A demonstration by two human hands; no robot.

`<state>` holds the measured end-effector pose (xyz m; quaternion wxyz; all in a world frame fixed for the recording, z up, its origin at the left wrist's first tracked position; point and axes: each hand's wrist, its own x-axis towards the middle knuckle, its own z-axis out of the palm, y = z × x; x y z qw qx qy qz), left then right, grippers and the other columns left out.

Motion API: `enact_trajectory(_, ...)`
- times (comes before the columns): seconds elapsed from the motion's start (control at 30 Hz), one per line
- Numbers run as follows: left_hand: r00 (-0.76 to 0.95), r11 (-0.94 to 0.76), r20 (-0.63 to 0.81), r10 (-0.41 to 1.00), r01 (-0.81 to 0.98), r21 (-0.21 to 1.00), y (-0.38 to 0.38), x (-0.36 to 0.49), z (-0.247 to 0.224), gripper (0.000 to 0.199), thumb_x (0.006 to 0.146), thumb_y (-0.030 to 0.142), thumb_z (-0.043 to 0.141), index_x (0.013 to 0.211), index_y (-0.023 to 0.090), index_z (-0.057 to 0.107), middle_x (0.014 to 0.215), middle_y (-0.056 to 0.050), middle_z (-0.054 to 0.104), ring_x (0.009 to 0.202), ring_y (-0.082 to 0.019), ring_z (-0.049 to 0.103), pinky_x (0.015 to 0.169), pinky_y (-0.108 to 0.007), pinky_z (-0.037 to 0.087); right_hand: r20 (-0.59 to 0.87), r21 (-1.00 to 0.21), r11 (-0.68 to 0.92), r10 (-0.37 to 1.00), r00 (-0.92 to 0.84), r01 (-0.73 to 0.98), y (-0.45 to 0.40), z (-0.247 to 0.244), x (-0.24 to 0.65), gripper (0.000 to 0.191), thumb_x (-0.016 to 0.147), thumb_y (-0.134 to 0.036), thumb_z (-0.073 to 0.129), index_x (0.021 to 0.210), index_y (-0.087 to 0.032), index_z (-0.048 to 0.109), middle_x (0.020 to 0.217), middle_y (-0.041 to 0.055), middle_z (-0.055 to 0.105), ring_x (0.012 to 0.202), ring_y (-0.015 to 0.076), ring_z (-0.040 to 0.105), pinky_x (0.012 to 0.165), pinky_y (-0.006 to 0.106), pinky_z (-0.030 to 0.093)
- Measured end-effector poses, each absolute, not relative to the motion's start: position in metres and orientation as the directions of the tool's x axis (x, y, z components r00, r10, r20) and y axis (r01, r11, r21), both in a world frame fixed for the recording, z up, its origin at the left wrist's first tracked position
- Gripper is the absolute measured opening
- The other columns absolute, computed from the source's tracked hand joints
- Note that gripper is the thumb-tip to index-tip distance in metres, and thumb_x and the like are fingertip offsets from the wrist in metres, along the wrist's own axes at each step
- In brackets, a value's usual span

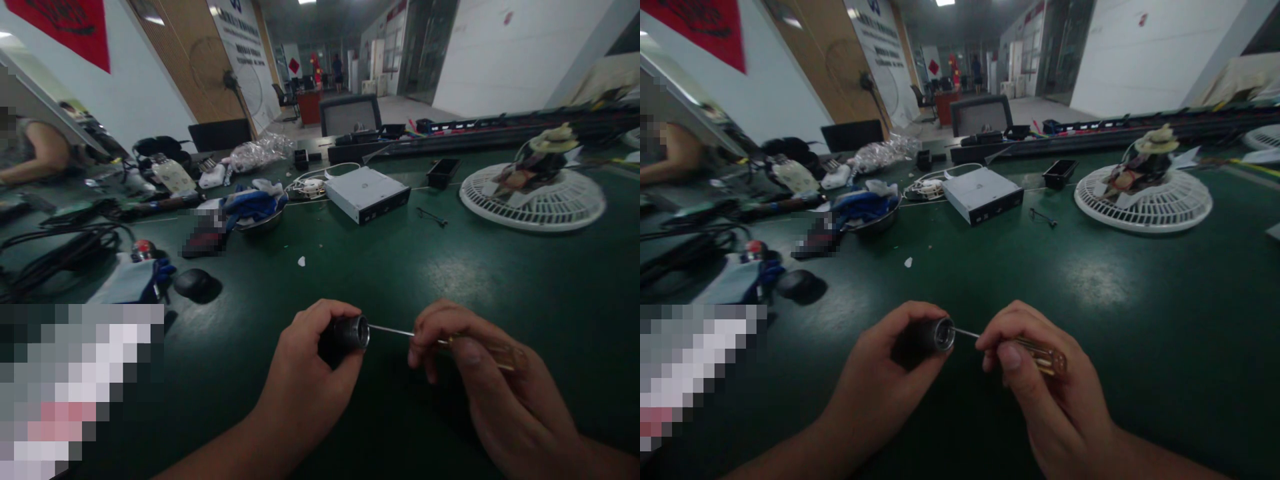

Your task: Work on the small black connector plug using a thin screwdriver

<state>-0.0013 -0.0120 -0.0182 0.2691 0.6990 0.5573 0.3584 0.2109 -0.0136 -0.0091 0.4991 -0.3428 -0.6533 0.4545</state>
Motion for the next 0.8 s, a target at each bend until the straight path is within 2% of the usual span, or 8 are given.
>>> enact_trajectory(0.1,0.126,-0.247,0.214,0.969,0.581,0.775,-0.0111,-0.0017,-0.018,0.027,0.081,0.012,0.066,0.105,0.026,0.065,0.097,-0.001,0.071,0.089,-0.022,0.068,0.078,-0.041,0.055,0.365,-0.927,0.374,0.881,-0.301,-0.029,-0.0143,-0.0073,0.2111,0.031,0.106,-0.039,0.042,0.093,-0.024,0.067,0.081,0.0039,0.063,0.071,0.0165,0.06,0.061,0.03,0.047)
enact_trajectory(0.27,0.122,-0.241,0.209,0.97,0.581,0.778,-0.0109,-0.0025,-0.0193,0.031,0.08,0.011,0.066,0.106,0.027,0.064,0.099,0.0,0.071,0.09,-0.022,0.068,0.079,-0.041,0.055,0.396,-0.916,0.395,0.874,-0.281,-0.062,-0.0147,-0.0064,0.2082,0.024,0.105,-0.033,0.046,0.101,-0.024,0.069,0.084,0.004,0.064,0.074,0.016,0.062,0.061,0.028,0.049)
enact_trajectory(0.37,0.128,-0.249,0.216,0.968,0.588,0.77,-0.0112,-0.0023,-0.0191,0.031,0.08,0.01,0.065,0.106,0.027,0.064,0.098,0.0,0.071,0.09,-0.022,0.068,0.079,-0.041,0.055,0.38,-0.922,0.387,0.888,-0.26,-0.025,-0.0137,-0.006,0.2071,0.025,0.105,-0.032,0.046,0.096,-0.024,0.068,0.081,0.0027,0.063,0.072,0.015,0.061,0.061,0.027,0.049)
enact_trajectory(0.5,0.131,-0.249,0.213,0.968,0.583,0.773,-0.0115,-0.0015,-0.0172,0.029,0.08,0.011,0.066,0.104,0.026,0.064,0.097,0.0,0.071,0.088,-0.022,0.068,0.078,-0.041,0.054,0.371,-0.924,0.382,0.873,-0.317,-0.027,-0.0138,-0.0039,0.2085,0.031,0.106,-0.036,0.043,0.094,-0.022,0.068,0.081,0.0039,0.064,0.071,0.0153,0.062,0.06,0.027,0.049)
enact_trajectory(0.67,0.125,-0.241,0.207,0.97,0.585,0.774,-0.0112,-0.0011,-0.0164,0.031,0.08,0.01,0.066,0.105,0.026,0.064,0.098,0.0,0.071,0.089,-0.022,0.068,0.078,-0.041,0.054,0.381,-0.919,0.394,0.88,-0.285,-0.01,-0.0139,-0.0067,0.2093,0.024,0.105,-0.032,0.046,0.101,-0.024,0.068,0.085,0.0031,0.064,0.074,0.0145,0.061,0.063,0.026,0.05)
enact_trajectory(0.8,0.138,-0.251,0.211,0.968,0.583,0.772,-0.0111,-0.0011,-0.0165,0.03,0.08,0.009,0.065,0.104,0.026,0.065,0.097,0.0,0.07,0.088,-0.021,0.067,0.078,-0.041,0.054,0.354,-0.93,0.368,0.889,-0.289,-0.006,-0.0135,-0.0089,0.2102,0.027,0.106,-0.033,0.043,0.094,-0.024,0.066,0.08,0.0016,0.062,0.071,0.0144,0.06,0.062,0.027,0.048)
